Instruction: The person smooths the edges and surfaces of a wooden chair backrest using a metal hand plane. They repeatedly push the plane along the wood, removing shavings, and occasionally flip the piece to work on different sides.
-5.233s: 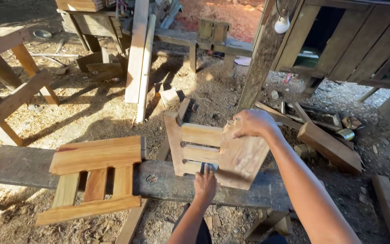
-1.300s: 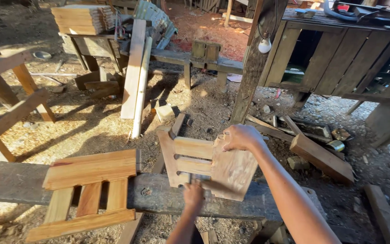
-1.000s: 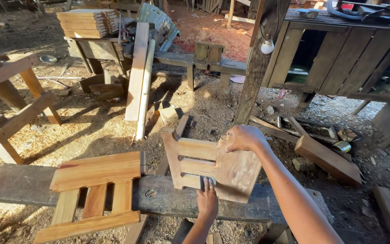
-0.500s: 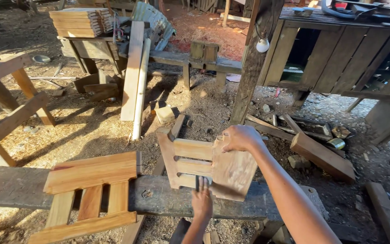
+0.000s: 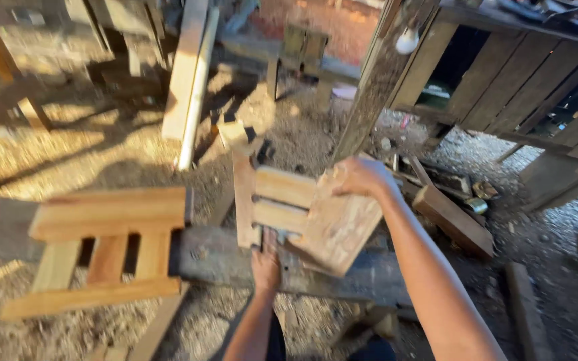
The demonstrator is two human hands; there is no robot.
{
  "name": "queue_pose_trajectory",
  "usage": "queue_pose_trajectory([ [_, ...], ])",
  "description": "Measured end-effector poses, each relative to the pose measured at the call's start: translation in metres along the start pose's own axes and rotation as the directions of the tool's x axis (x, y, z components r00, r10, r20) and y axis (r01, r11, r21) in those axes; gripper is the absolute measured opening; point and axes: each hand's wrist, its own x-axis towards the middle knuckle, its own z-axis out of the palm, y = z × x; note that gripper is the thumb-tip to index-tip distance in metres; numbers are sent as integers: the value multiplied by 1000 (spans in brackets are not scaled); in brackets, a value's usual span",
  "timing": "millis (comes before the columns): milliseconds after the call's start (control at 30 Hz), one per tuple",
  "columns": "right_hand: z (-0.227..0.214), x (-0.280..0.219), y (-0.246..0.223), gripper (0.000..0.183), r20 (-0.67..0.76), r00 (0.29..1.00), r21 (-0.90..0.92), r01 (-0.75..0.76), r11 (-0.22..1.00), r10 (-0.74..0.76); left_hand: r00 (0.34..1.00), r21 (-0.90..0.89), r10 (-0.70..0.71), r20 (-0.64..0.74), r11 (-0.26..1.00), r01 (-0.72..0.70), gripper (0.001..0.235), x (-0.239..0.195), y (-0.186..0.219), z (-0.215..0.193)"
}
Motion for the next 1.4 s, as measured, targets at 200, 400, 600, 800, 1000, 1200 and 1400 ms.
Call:
queue_pose_trajectory([
  [200, -15, -6, -3, 94, 40, 996, 40, -84, 996, 82, 999, 88, 35, -38, 996, -32, 86, -22, 40, 30],
  [400, -19, -4, -2, 93, 47, 995, 37, -90, 995, 88, 998, 205, 37, 45, 978, -45, 95, -21, 5, 30],
  [600, -34, -15, -23, 90, 104, 983, 2, -153, 988, 152, 998, 84, -67, 23, 994, 64, 96, -14, 40, 18],
  [800, -24, -6, -5, 95, 75, 991, 15, -110, 994, 108, 905, -254, -384, 181, 871, 420, 54, 11, 33, -24],
  [1000, -37, -16, -23, 89, 93, 981, -11, -172, 985, 172, 966, -203, -246, 83, 944, 258, 40, -3, 9, 7],
  [1200, -25, -14, -13, 89, 79, 992, 9, -102, 995, 101, 998, 101, 42, 52, 994, -47, 71, -8, 7, 33],
  [1400, -22, -16, -10, 92, 77, 991, 20, -113, 993, 111, 997, 106, 77, -20, 992, -74, 67, -16, -33, -8],
])
